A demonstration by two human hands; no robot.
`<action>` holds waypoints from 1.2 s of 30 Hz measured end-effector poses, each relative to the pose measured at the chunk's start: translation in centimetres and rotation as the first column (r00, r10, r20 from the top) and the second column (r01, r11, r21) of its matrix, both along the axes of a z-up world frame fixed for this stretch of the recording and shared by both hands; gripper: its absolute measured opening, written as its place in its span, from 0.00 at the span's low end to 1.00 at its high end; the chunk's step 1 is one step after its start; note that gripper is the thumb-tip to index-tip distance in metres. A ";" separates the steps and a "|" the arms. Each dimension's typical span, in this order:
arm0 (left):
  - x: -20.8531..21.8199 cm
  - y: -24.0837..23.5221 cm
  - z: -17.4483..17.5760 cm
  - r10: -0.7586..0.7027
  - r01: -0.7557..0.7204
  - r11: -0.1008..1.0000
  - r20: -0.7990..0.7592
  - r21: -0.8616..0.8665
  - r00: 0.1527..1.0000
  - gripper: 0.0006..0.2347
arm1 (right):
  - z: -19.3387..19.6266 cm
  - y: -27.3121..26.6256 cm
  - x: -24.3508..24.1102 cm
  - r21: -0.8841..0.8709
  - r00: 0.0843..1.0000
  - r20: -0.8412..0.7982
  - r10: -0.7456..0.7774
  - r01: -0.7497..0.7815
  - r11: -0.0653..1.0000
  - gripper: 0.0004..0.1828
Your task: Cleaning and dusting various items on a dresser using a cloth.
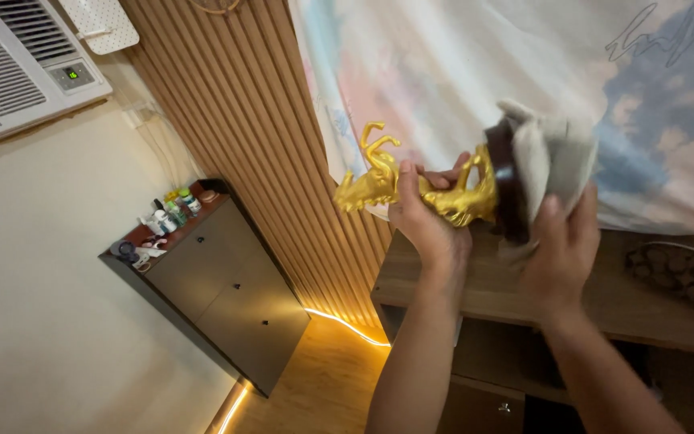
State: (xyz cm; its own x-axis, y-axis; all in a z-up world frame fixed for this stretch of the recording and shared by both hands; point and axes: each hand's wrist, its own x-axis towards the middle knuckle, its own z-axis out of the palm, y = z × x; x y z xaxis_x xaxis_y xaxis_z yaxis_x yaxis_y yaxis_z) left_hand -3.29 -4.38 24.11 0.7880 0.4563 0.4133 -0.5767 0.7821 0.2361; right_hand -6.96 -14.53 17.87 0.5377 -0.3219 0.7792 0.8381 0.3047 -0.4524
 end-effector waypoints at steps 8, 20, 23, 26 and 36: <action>1.9 1.9 -0.8 -0.163 0.186 0.966 -0.139 0.180 0.977 0.09 | 1.6 0.1 -1.5 -0.224 0.879 0.270 -0.393 0.455 0.862 0.32; 2.2 4.3 -1.3 -0.002 0.010 0.729 -0.013 0.685 1.000 0.14 | 7.1 -4.7 -0.2 -0.025 0.946 -0.314 -0.081 0.077 0.997 0.23; 3.1 5.3 -2.9 0.020 -0.086 0.589 0.092 0.804 0.996 0.17 | 6.7 -5.4 -0.2 -0.074 0.989 -0.108 -0.097 0.089 0.993 0.19; 4.2 5.2 -4.7 -0.068 -0.098 0.481 0.149 0.871 0.986 0.21 | 7.6 -4.1 -1.3 -0.053 0.998 -0.064 -0.025 0.021 0.998 0.18; -1.5 5.3 -2.5 -0.017 -0.245 0.209 0.253 0.947 0.967 0.21 | 6.4 -4.6 -1.4 -0.596 0.924 -0.366 -0.112 -0.140 0.791 0.13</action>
